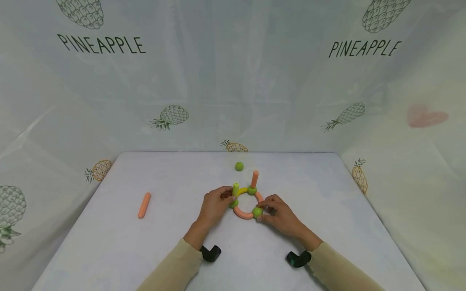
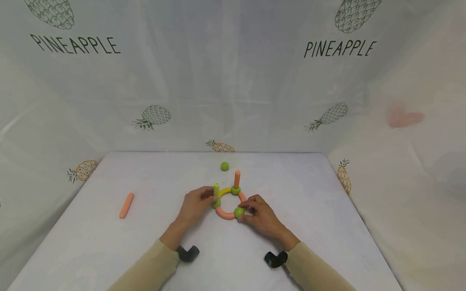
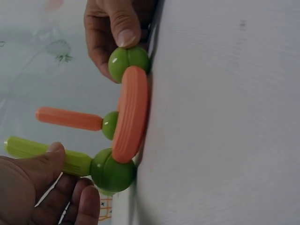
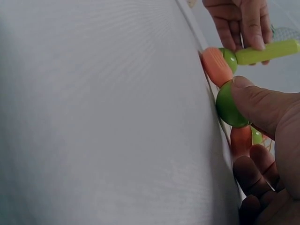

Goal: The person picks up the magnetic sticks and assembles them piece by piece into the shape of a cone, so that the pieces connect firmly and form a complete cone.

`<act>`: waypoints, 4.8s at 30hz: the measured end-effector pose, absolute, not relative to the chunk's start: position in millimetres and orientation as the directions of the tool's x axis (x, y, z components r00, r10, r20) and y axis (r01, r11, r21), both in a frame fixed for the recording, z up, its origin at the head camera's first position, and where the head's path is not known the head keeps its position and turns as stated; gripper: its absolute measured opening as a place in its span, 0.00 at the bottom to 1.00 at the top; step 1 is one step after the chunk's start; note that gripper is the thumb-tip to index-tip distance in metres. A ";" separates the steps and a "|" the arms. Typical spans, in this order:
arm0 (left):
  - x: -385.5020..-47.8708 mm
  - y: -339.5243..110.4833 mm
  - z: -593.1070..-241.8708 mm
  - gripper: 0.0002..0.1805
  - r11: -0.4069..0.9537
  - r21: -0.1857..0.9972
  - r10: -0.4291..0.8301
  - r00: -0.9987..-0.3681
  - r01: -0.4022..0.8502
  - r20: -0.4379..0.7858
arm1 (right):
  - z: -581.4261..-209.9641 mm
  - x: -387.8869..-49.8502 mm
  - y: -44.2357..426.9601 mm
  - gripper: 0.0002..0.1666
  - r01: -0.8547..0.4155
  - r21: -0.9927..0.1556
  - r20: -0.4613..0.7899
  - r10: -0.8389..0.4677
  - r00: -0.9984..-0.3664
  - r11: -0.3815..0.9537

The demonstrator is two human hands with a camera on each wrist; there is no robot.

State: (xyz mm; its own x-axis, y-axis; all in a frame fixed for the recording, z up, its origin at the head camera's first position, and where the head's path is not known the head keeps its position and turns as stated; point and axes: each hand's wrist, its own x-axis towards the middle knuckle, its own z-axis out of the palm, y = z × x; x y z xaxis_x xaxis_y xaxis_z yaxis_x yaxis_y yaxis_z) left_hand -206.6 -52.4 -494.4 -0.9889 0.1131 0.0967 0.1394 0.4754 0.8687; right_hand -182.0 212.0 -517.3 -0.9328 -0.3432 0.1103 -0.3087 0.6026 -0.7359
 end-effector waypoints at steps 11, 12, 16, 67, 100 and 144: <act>-203.8 -49.1 -501.8 0.21 0.558 0.813 0.117 -0.985 0.168 0.124 | -521.2 -181.8 208.7 0.22 -0.319 -0.712 0.135 -0.323 -0.937 0.626; -204.1 -49.1 -501.7 0.21 0.559 0.811 0.117 -0.985 0.170 0.126 | -521.5 -181.5 208.3 0.22 -0.325 -0.708 0.140 -0.326 -0.935 0.627; -204.0 -49.7 -501.0 0.21 0.556 0.814 0.112 -0.986 0.167 0.126 | -520.9 -179.6 205.9 0.24 -0.355 -0.711 0.162 -0.351 -0.923 0.607; -208.8 -53.9 -509.7 0.21 0.540 0.832 0.104 -0.991 0.130 0.087 | -509.2 -238.1 199.4 0.23 -0.187 -0.781 0.017 -0.278 -0.960 0.596; -186.7 -182.0 -483.2 0.22 0.628 0.778 -0.108 -0.988 0.019 0.112 | -510.1 -224.2 198.2 0.20 -0.142 -0.787 0.014 -0.213 -0.977 0.601; -179.6 -308.2 -488.2 0.28 0.786 0.596 -0.162 -0.985 -0.165 -0.059 | -512.1 -223.3 199.9 0.19 -0.149 -0.788 0.018 -0.218 -0.976 0.597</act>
